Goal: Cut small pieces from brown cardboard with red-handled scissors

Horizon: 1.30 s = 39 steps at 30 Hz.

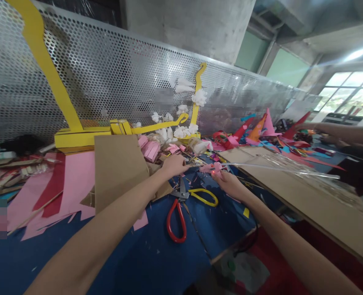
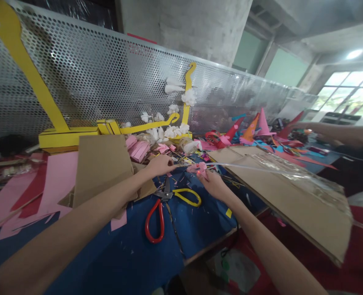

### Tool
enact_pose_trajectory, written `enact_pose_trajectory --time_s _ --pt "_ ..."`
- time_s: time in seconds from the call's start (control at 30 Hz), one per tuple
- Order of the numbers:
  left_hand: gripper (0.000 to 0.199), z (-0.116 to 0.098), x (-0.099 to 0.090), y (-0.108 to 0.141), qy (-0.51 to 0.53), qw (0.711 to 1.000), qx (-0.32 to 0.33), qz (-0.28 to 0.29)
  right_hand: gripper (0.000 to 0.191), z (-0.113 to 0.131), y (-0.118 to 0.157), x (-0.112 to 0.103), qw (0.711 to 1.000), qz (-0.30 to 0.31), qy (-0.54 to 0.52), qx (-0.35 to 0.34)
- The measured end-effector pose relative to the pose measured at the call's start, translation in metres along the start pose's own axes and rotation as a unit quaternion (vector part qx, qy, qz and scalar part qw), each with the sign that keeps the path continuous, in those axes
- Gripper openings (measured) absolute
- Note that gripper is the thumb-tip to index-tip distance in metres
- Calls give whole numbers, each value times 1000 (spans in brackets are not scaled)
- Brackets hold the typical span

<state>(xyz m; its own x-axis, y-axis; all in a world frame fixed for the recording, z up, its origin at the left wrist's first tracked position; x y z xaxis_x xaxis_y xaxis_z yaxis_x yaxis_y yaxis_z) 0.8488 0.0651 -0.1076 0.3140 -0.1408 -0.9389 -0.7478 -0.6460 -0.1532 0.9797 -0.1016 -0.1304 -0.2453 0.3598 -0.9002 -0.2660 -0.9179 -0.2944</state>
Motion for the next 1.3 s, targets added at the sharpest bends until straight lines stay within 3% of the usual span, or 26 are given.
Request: enact_pose_trajectory --time_s 0.3,0.6,0.87,1.03,1.3 --pt "44 -1 6 -2 9 1000 6 13 39 4 8 -7 999 -28 -24 3" --pt "26 -6 15 -4 3 999 18 32 50 0 13 -14 996 -50 -68 20" --pt "27 -14 5 -1 -11 998 50 23 47 -2 8 -4 997 -48 -64 7" --pt "18 -19 14 0 -24 997 57 50 43 -1 2 2 998 -41 -42 -3" --pt "28 -23 22 1 -45 994 57 82 40 -4 -3 8 999 -27 -38 -4"
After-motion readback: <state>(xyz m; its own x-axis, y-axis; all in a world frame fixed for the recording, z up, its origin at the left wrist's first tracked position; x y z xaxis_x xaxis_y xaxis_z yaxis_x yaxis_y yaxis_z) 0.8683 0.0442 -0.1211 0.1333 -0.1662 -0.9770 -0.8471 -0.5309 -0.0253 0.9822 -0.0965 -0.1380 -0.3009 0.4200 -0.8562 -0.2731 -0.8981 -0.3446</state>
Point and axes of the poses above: each hand's wrist, its own y-axis away from the middle knuckle, its own x-axis out of the palm, z = x × y, the point moved 10 cm from there along -y, towards the middle knuckle, and after that the axes turned 12 degrees about -x, right-handed, at the moved point
